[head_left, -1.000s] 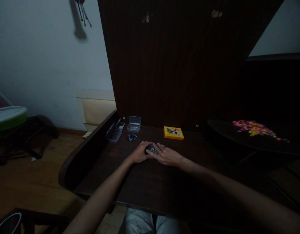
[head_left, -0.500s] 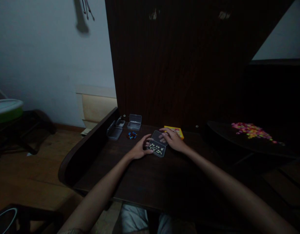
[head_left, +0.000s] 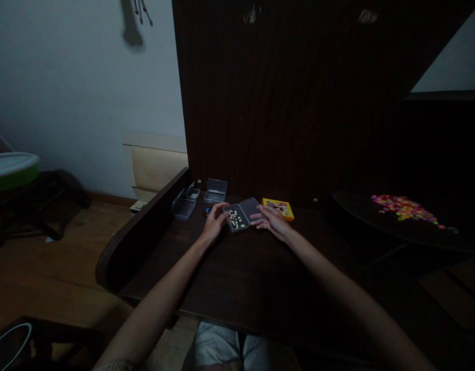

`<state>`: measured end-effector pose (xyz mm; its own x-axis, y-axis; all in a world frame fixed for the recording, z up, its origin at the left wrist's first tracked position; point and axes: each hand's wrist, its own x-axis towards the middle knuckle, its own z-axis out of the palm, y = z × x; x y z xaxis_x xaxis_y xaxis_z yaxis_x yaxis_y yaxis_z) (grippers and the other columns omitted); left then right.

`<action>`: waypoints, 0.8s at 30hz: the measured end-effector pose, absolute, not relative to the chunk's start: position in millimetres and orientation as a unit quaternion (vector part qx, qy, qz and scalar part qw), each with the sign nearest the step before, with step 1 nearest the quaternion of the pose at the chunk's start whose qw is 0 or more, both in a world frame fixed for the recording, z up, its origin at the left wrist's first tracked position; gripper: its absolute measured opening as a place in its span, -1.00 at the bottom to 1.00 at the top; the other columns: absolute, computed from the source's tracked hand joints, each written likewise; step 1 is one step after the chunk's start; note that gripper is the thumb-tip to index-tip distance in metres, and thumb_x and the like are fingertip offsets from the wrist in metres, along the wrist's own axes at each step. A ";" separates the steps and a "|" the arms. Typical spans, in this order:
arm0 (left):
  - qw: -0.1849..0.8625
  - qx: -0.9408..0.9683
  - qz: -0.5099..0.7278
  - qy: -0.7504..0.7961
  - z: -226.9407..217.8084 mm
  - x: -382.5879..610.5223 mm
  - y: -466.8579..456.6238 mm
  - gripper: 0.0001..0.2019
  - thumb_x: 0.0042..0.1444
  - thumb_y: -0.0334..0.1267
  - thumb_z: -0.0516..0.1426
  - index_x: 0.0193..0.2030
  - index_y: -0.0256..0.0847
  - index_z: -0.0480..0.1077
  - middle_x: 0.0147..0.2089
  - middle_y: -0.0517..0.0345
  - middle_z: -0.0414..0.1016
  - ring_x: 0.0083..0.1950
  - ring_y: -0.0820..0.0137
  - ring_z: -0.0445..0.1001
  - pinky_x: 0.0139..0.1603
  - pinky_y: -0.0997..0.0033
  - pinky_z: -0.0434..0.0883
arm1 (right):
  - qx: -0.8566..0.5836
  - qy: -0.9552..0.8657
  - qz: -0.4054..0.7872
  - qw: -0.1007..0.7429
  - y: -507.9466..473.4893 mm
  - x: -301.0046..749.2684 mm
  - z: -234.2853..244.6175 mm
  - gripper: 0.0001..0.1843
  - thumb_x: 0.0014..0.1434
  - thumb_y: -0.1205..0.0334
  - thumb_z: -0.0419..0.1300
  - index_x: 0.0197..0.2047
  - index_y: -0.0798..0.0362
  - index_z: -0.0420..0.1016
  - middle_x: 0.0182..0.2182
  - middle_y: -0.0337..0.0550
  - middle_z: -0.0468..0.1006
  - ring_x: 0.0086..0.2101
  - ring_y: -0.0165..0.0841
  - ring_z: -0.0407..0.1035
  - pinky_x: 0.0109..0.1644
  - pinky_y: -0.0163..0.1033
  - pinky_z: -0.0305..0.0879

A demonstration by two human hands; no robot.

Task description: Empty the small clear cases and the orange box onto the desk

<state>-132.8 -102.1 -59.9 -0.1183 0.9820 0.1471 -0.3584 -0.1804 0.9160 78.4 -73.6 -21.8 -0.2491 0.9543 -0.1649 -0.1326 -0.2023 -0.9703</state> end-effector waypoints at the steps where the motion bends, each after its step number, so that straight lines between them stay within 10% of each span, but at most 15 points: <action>1: 0.500 0.413 0.655 0.389 -59.9 -134.7 -100.7 -0.69 -0.01 -0.24 0.24 -0.09 -0.16 0.41 0.10 0.05 0.46 -0.01 0.26 0.49 -0.10 0.26 0.51 | -0.438 -0.472 0.642 0.416 -75.4 75.5 -22.4 -0.83 0.34 0.16 0.10 -0.12 0.09 0.32 -0.40 -0.02 0.66 -0.52 -0.32 0.55 -0.54 -0.34 0.47; 12: 0.339 0.482 0.655 0.473 -57.3 -150.1 -100.7 -0.66 0.03 -0.13 0.24 -0.06 -0.19 0.45 -0.18 0.10 0.53 -0.21 0.33 0.51 -0.20 0.35 0.48 | -0.438 -0.592 0.599 0.315 -84.0 51.1 -28.6 -0.73 0.24 0.18 0.19 -0.02 0.11 0.43 -0.12 0.03 0.62 -0.59 -0.41 0.49 -0.75 -0.42 0.27; 24: 0.369 0.457 0.689 0.424 -57.9 -154.7 -94.7 -0.60 0.00 -0.07 0.25 -0.06 -0.21 0.40 0.03 -0.04 0.47 -0.17 0.29 0.53 -0.28 0.31 0.53 | -0.444 -0.587 0.582 0.347 -95.5 23.0 -39.1 -0.80 0.29 0.19 0.08 -0.23 0.13 0.44 -0.31 -0.09 0.64 -0.77 -0.60 0.21 -0.80 -0.48 -0.06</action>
